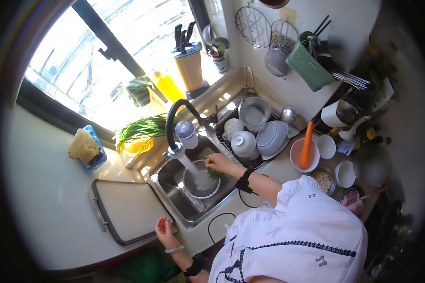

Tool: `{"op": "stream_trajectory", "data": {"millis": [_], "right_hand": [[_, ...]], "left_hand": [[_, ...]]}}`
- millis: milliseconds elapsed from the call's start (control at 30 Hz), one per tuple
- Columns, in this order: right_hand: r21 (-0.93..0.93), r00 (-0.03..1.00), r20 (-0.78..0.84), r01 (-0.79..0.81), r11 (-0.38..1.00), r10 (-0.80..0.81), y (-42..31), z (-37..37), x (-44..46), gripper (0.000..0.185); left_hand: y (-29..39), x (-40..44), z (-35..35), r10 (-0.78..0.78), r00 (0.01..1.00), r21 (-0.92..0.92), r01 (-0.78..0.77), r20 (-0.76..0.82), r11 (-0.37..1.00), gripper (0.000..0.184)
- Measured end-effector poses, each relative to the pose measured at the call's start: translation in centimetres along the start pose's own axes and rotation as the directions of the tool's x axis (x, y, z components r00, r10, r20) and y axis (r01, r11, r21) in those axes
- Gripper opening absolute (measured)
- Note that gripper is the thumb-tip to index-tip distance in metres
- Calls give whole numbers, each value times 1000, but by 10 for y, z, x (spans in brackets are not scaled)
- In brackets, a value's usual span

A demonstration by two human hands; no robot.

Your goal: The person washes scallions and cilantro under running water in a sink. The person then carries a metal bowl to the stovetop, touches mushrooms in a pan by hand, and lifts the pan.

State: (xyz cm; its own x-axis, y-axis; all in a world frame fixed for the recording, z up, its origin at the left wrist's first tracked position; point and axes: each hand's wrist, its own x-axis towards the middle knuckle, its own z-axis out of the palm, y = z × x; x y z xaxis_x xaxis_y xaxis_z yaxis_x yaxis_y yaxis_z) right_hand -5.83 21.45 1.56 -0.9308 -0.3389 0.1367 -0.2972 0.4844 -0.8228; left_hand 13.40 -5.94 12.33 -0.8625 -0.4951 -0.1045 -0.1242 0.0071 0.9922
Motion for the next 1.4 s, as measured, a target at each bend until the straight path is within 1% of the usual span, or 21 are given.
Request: {"op": "stream_trajectory", "data": {"millis": [33,67,133,200,267,300,333,400,533,600,667,767,833,900,933,1033,1133,1200,1300,1333,1400], "right_hand": [[257,1000,-16,19,966,-16,-18,-7,1,18],[256,1000,-27,11,967,-4,-30,-12,0,18],[617,982,123,-186,764,140,-50,-20,-2,18],[626,981,119,-192,755,151,-50,-22,-4,18],[496,968,215,-222,839,129,-31,-20,-9,19],[102,998,58,26,994,-32,6,-4,-15,17],[97,998,52,22,995,-27,12,-8,-28,17],[-280,911,-114,-411,867,395,23,-21,-46,15],[-190,960,-65,-281,941,274,37,-63,-67,16],[51,982,-145,-113,992,120,8,-105,-69,15],[169,966,-183,-152,974,182,-7,-139,-75,15],[448,896,-290,-182,875,335,-18,-181,-89,15],[497,844,-313,-245,832,436,-15,-208,-103,14],[537,751,-442,-216,816,490,-3,-222,-119,12],[452,697,-534,-244,858,479,26,-226,-138,12],[401,645,-569,-324,857,510,63,-224,-161,13],[484,587,-596,-281,829,547,71,-220,-171,14],[632,475,-620,-170,756,625,71,-215,-175,15],[676,375,-646,-122,727,664,70,-206,-180,15],[679,383,-641,-123,724,665,69,-203,-180,15],[729,277,-661,21,684,697,73,-197,-181,17]], "left_hand": [[1,2,2,-18,1000,-3,18,4,1000,25],[2,4,4,-20,1000,0,20,20,1000,25],[5,7,6,-18,998,5,17,52,1000,25],[9,10,11,-10,997,-2,10,77,1000,25],[10,15,19,-2,994,-17,4,110,1000,25],[11,17,23,4,993,-53,3,119,999,25],[10,17,25,9,992,-90,2,125,996,25],[3,25,25,27,987,-76,-15,156,997,25],[-6,25,34,19,978,-55,-7,208,998,26],[-9,27,38,-10,978,-54,21,210,998,26],[-6,28,45,-23,976,-79,41,219,996,26],[-6,31,51,-9,969,-112,37,247,993,26],[-5,32,56,-4,969,-112,32,245,993,26],[-5,33,58,0,969,-109,27,245,994,26],[-6,33,60,2,967,-110,27,255,994,26],[-12,37,60,5,964,-109,24,265,994,27],[-11,35,61,-3,963,-104,32,268,994,27],[-12,36,63,-13,963,-102,42,271,994,27],[-17,40,65,-6,964,-96,32,266,995,27],[-17,42,69,-48,964,-130,85,261,988,27],[-21,49,76,-109,963,-189,159,247,969,26]]}}
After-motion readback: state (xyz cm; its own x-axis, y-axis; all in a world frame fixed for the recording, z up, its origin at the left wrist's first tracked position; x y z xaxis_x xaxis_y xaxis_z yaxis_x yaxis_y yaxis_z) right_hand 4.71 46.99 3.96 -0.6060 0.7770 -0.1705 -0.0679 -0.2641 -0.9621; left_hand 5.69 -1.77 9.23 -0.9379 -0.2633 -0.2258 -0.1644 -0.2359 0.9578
